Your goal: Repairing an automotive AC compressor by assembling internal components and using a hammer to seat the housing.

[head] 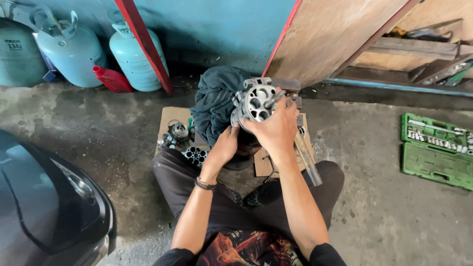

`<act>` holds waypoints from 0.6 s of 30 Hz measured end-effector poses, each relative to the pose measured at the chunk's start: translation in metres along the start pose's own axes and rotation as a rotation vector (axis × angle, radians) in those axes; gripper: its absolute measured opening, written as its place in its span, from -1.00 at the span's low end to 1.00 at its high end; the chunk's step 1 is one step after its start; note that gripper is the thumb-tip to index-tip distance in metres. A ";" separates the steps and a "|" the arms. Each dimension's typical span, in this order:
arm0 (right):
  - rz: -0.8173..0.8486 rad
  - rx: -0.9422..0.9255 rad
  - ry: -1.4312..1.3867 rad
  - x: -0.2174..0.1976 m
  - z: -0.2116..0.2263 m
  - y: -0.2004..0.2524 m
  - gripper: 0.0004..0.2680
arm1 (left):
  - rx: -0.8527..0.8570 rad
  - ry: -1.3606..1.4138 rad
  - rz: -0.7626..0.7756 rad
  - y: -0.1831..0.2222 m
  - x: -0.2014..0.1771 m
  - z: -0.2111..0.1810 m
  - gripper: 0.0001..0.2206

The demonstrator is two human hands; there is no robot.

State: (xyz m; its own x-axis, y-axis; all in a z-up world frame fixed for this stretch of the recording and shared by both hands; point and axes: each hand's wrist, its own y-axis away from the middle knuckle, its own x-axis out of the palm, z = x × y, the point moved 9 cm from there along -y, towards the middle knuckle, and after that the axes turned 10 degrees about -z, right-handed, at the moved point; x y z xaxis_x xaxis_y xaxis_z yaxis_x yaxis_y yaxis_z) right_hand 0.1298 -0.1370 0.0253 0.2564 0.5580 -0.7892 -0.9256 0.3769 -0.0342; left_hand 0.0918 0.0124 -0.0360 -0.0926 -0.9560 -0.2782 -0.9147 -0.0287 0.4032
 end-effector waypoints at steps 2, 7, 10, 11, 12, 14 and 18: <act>-0.008 -0.019 -0.007 -0.001 0.009 0.008 -0.12 | 0.015 -0.040 -0.010 -0.008 -0.003 0.015 -0.30; -0.048 -0.076 0.002 0.006 0.015 0.010 -0.09 | -0.001 -0.116 -0.049 0.017 -0.017 -0.008 -0.40; -0.069 -0.070 0.010 0.008 0.011 0.010 -0.07 | 0.142 -0.334 -0.074 0.011 -0.015 -0.003 -0.48; -0.072 -0.071 0.002 0.007 0.011 0.011 -0.07 | 0.149 -0.348 -0.097 0.010 -0.016 -0.002 -0.48; -0.081 -0.077 -0.009 0.007 0.013 0.009 -0.07 | 0.163 -0.362 -0.125 0.006 -0.019 -0.002 -0.48; -0.088 -0.082 -0.016 0.007 0.012 0.010 -0.07 | 0.125 -0.339 -0.152 0.004 -0.020 0.001 -0.46; -0.114 -0.102 -0.062 0.000 0.016 0.016 -0.12 | 0.249 -0.359 -0.161 0.008 -0.013 -0.018 -0.52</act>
State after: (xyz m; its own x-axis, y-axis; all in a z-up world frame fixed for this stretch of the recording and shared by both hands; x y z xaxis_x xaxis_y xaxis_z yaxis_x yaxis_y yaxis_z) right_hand 0.1195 -0.1190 0.0344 0.3753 0.5613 -0.7376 -0.9121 0.3652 -0.1862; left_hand 0.0924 0.0194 -0.0133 -0.0316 -0.7822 -0.6222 -0.9911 -0.0561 0.1209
